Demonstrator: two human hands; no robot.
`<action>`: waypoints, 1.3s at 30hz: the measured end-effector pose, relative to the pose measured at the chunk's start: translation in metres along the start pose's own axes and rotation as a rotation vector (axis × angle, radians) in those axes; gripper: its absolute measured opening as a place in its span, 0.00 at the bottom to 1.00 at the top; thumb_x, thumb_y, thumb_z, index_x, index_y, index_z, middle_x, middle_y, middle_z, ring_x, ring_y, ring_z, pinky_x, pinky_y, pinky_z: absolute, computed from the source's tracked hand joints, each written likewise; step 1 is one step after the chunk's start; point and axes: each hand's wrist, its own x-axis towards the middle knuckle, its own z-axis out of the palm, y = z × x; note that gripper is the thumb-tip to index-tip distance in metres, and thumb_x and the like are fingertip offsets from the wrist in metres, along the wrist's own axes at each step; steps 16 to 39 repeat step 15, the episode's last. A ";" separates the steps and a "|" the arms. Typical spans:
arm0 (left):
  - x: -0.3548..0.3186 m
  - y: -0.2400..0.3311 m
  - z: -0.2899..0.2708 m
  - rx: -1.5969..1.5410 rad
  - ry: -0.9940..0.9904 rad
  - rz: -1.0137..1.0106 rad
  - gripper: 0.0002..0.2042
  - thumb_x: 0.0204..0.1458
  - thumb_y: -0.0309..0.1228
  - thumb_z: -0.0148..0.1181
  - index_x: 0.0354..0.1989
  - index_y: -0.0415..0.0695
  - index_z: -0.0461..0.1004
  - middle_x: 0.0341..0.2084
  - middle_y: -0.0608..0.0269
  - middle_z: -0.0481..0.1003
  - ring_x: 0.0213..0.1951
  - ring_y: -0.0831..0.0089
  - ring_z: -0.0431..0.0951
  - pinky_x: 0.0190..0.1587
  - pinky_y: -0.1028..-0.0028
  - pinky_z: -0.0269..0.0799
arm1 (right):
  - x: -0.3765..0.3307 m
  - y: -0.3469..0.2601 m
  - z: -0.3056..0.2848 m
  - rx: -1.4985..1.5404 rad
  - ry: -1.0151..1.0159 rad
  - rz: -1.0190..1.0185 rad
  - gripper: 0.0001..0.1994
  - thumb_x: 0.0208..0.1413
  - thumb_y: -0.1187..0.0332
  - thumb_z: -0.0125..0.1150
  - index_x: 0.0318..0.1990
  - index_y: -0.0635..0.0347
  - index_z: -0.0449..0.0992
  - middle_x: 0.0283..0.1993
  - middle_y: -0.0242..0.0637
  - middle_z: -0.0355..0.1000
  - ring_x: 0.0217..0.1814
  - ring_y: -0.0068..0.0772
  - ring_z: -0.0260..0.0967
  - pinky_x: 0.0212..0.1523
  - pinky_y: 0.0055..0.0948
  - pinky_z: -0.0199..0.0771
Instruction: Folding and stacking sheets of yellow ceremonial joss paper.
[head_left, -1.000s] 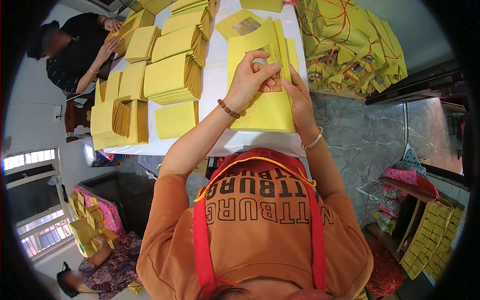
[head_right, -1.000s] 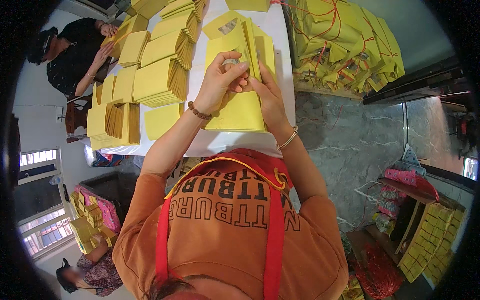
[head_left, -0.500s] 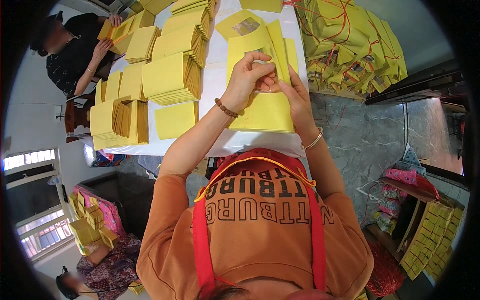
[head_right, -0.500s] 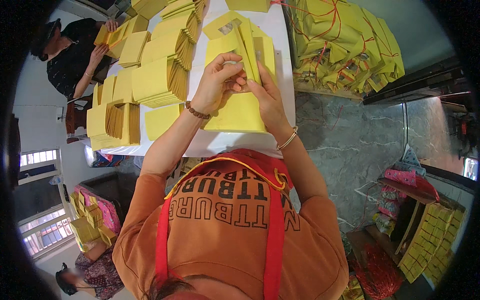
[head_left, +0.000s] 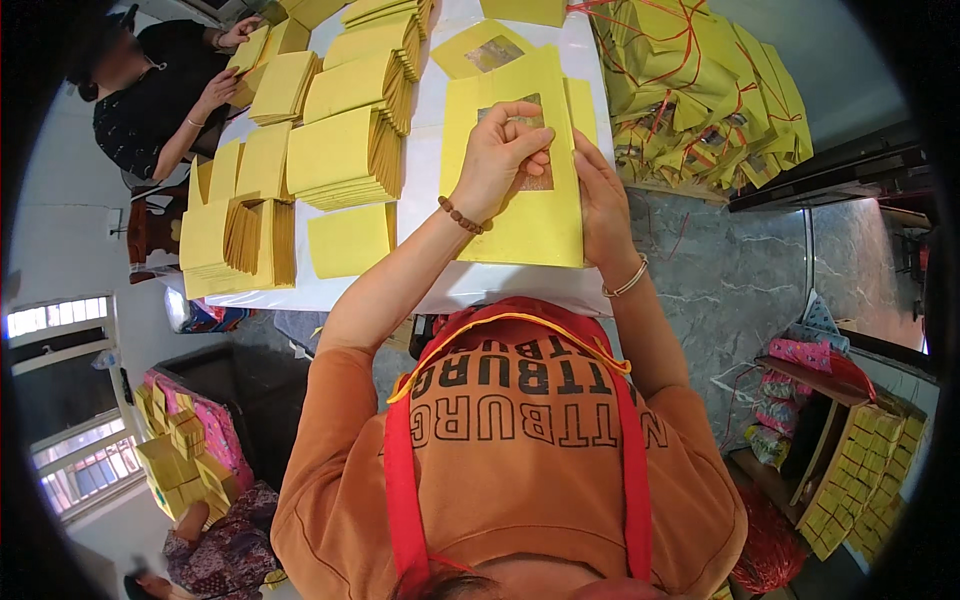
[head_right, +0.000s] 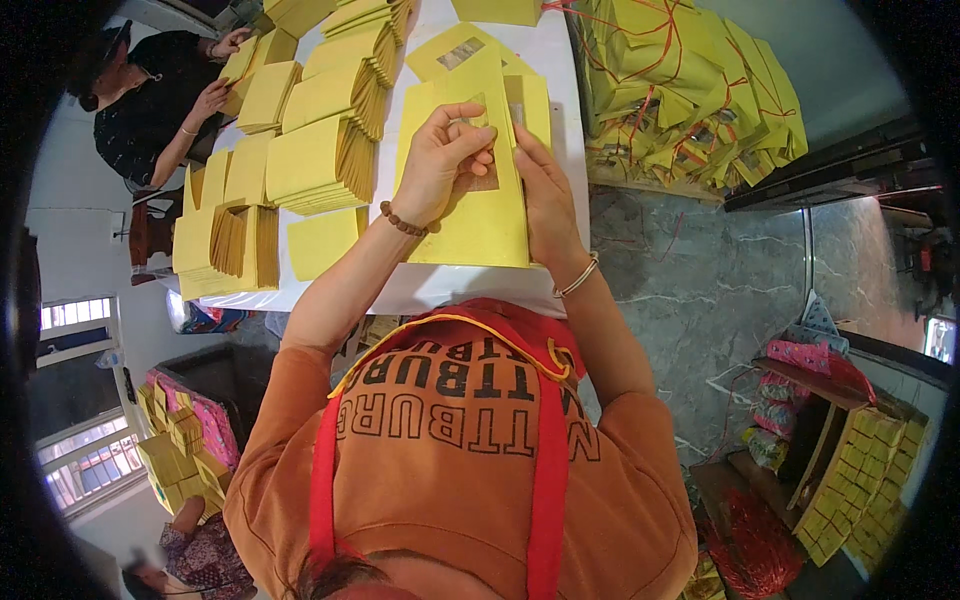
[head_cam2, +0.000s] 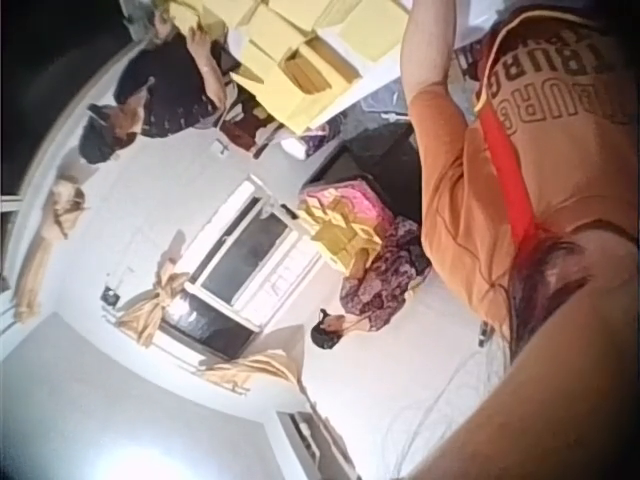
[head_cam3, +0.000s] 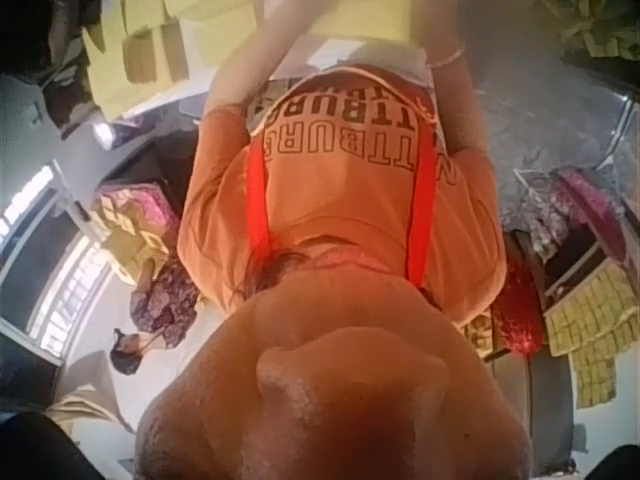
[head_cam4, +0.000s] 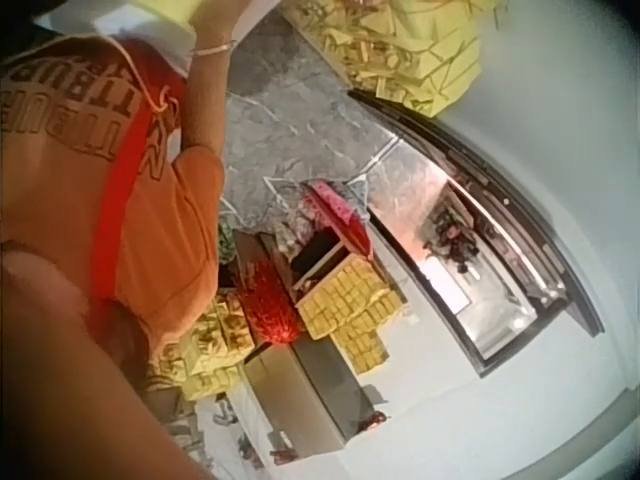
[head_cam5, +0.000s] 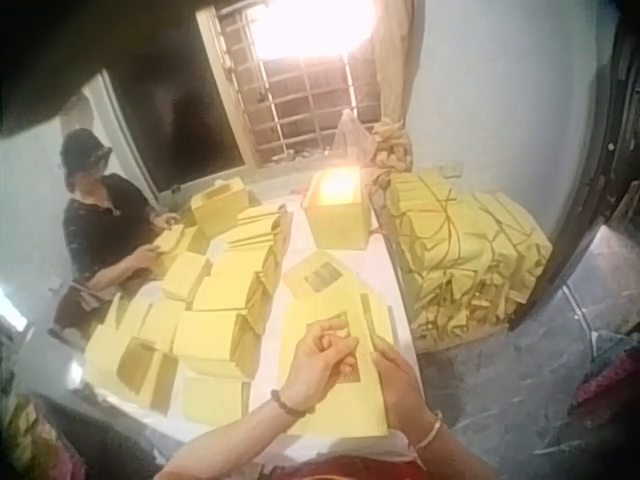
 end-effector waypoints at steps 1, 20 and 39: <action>-0.001 0.000 0.001 0.001 0.007 0.010 0.13 0.47 0.23 0.56 0.40 0.38 0.64 0.20 0.67 0.69 0.19 0.83 0.69 0.21 0.85 0.67 | 0.000 0.000 -0.001 -0.001 -0.001 0.001 0.18 0.58 0.72 0.42 0.56 0.64 0.58 0.51 0.35 0.63 0.50 0.21 0.61 0.51 0.21 0.61; -0.013 0.003 0.006 0.266 0.091 0.160 0.21 0.43 0.29 0.63 0.45 0.35 0.64 0.31 0.65 0.64 0.21 0.85 0.66 0.19 0.85 0.64 | -0.002 0.005 -0.005 -0.243 -0.018 -0.102 0.21 0.55 0.76 0.45 0.57 0.62 0.56 0.51 0.39 0.63 0.52 0.23 0.60 0.52 0.21 0.60; -0.013 0.003 0.006 0.266 0.091 0.160 0.21 0.43 0.29 0.63 0.45 0.35 0.64 0.31 0.65 0.64 0.21 0.85 0.66 0.19 0.85 0.64 | -0.002 0.005 -0.005 -0.243 -0.018 -0.102 0.21 0.55 0.76 0.45 0.57 0.62 0.56 0.51 0.39 0.63 0.52 0.23 0.60 0.52 0.21 0.60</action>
